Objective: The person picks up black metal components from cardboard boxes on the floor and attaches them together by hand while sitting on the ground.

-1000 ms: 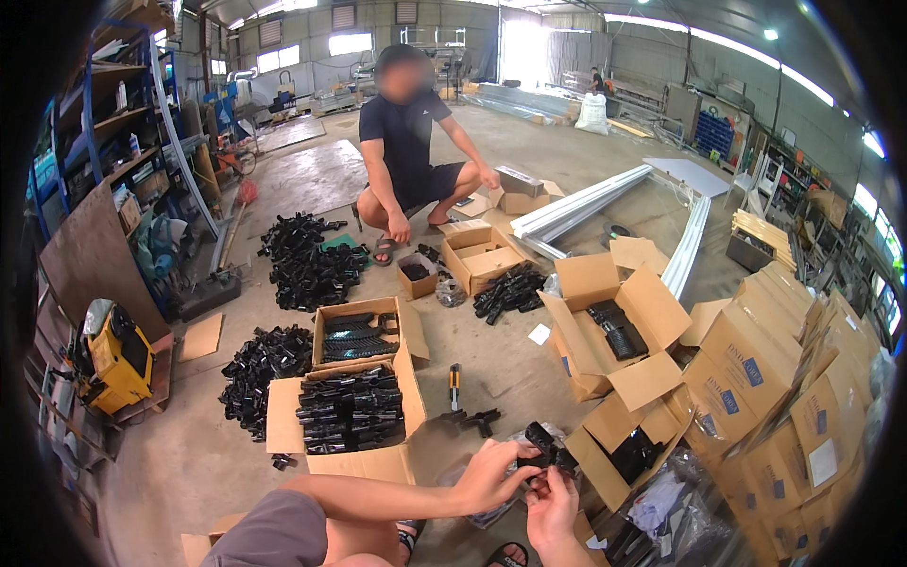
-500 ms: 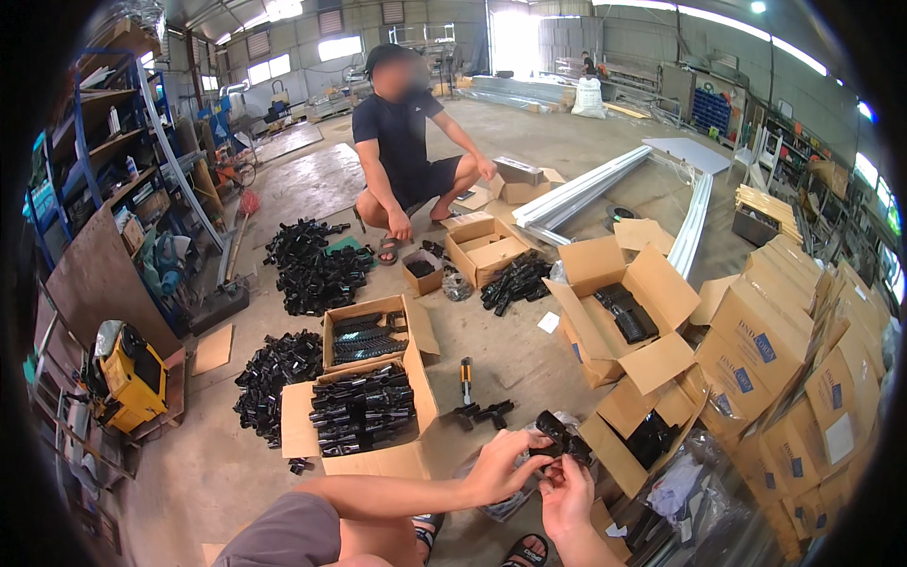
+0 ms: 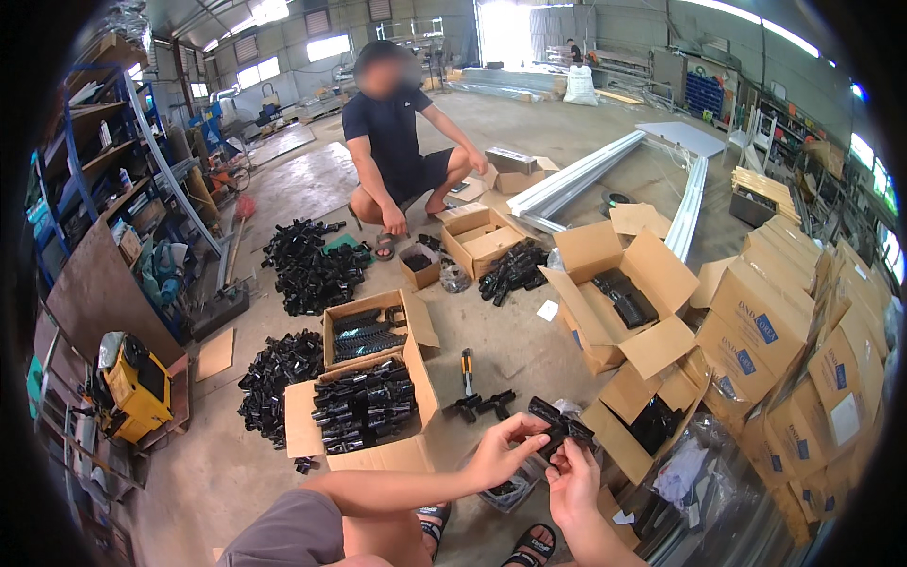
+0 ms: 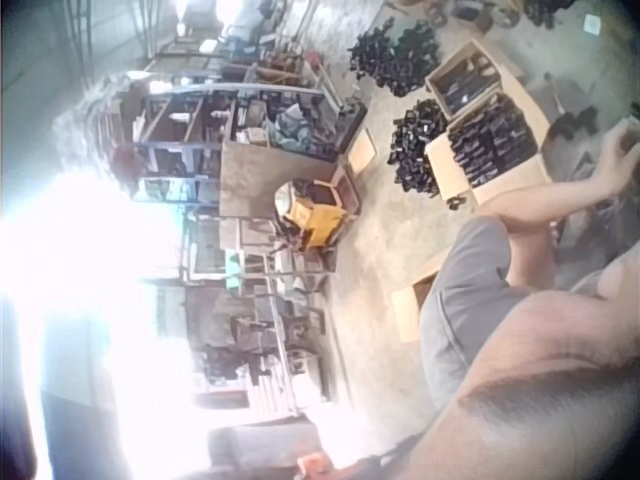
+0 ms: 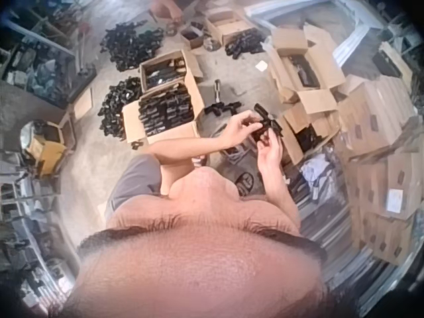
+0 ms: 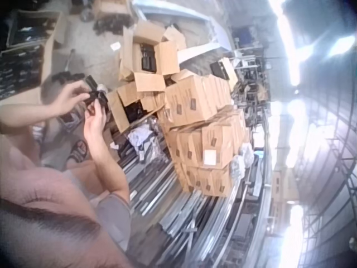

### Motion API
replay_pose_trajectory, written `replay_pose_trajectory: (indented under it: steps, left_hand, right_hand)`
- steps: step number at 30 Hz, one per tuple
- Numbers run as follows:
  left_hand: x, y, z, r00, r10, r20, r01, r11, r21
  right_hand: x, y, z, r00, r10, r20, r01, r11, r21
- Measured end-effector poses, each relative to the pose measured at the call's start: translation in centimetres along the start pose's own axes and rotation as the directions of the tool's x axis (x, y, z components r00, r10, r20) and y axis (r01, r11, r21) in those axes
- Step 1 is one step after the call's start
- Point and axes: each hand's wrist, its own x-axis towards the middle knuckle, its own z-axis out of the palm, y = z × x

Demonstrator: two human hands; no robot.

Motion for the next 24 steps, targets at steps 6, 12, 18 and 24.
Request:
replay_pose_trajectory:
  steps: [6,12,18,24]
  left_hand:
    - [0.3,-0.6,0.1,0.994,-0.108,0.026,0.109,0.923,-0.370]
    - [0.7,-1.0,-0.3,0.975,-0.223,-0.007,0.197,0.877,-0.439]
    - [0.9,-0.8,-0.7,0.984,-0.177,0.024,0.174,0.920,-0.353]
    - [0.9,-1.3,-1.0,0.986,-0.153,0.062,0.165,0.918,-0.359]
  right_hand:
    - [0.2,0.0,-0.3,1.000,-0.001,0.018,0.002,0.999,-0.037]
    - [0.1,0.0,0.0,1.000,-0.013,0.004,0.013,0.997,-0.076]
    - [0.2,0.0,-0.3,1.000,-0.016,-0.013,0.015,0.995,-0.102]
    - [0.3,0.1,-0.3,1.000,-0.001,-0.024,-0.002,0.994,-0.108]
